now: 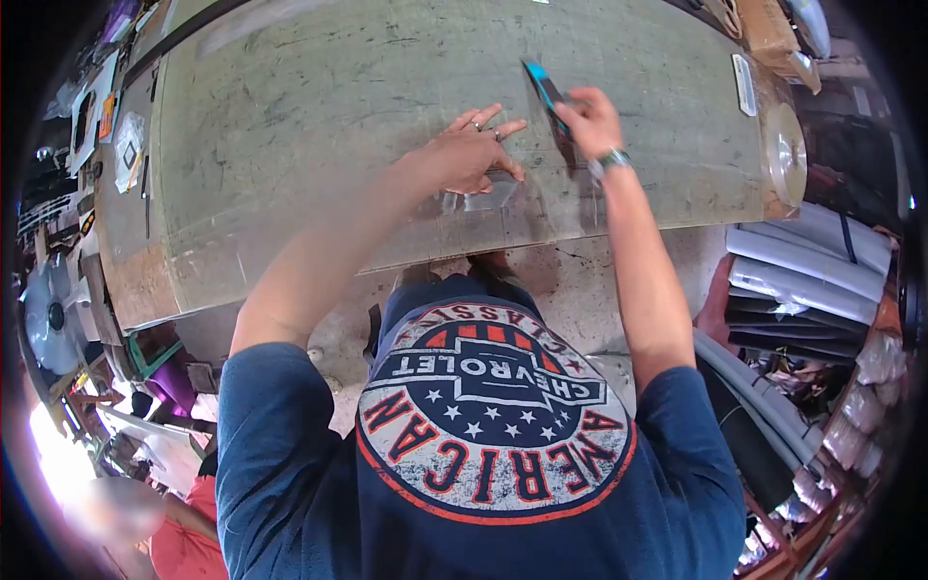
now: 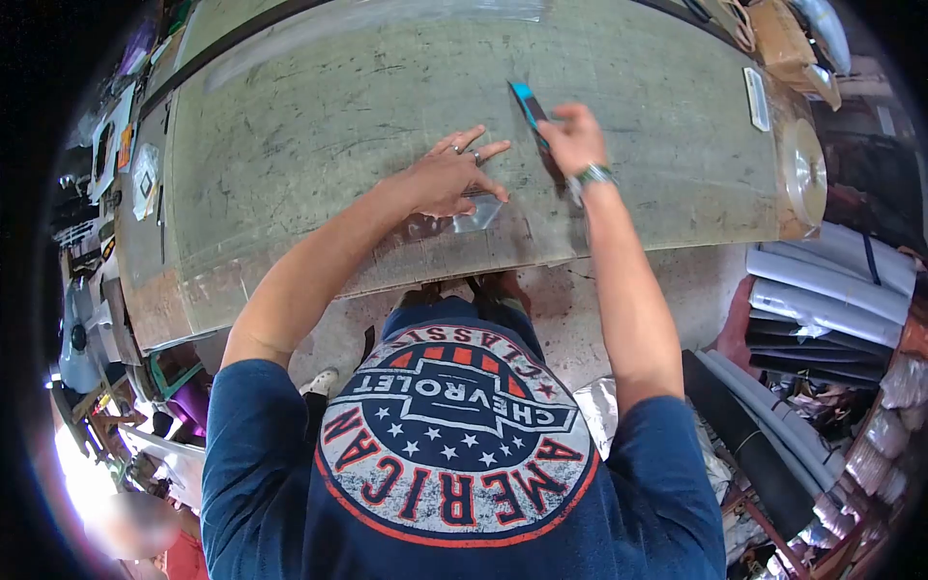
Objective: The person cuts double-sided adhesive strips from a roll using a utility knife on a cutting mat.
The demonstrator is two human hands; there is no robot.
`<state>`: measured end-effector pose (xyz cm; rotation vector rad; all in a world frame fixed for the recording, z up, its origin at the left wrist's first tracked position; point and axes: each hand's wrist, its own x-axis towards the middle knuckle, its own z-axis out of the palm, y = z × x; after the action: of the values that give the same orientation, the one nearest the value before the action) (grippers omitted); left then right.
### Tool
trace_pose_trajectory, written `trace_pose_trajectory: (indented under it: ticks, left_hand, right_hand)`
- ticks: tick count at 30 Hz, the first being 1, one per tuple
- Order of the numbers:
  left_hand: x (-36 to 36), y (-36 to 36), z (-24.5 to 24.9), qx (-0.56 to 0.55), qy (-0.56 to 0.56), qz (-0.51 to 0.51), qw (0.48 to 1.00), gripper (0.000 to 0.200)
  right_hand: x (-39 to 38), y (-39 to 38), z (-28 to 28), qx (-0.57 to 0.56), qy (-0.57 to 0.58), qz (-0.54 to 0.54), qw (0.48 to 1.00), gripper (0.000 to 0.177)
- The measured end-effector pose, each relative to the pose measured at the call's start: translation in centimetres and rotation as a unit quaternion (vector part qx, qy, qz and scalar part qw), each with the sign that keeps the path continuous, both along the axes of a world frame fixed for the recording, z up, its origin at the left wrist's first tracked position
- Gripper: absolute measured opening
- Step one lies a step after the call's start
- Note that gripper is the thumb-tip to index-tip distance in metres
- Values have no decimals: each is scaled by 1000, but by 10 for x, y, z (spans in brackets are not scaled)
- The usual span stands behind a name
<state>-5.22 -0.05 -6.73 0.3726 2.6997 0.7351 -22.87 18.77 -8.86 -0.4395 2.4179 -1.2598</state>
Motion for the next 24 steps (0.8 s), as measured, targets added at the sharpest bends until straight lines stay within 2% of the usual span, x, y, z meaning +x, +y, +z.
trace_pose_trajectory:
  ticks: [4,7,10,14,16,17,20,24]
  left_hand:
    - [1,-2,-1,4,-2,5,1000,59]
    - [1,2,1,-6,-10,-3,1000,59]
    - [-2,1,2,-1,-3,-12,1000,59]
    - [-2,-1,2,13,0,-13,1000,60]
    - [-2,0,6,10,-8,-10,1000,60]
    - [-2,1,7,9,-9,-9,1000,60]
    - [-3,2,7,4,-16,-5,1000,60]
    - [-2,1,10,3,-17,-7,1000,59]
  right_hand:
    - [37,87,64,-131,-223,-86,962,36]
    - [48,107,90,-224,-311,-125,915,38]
    - [46,101,90,-250,-252,-103,929,42]
    - [34,84,76,-63,-12,-43,997,39]
    - [33,72,86,79,128,-9,989,38]
    - [30,70,80,74,219,16,973,39]
    - [19,67,58,140,191,22,971,46]
    - [24,66,38,85,78,-17,993,51]
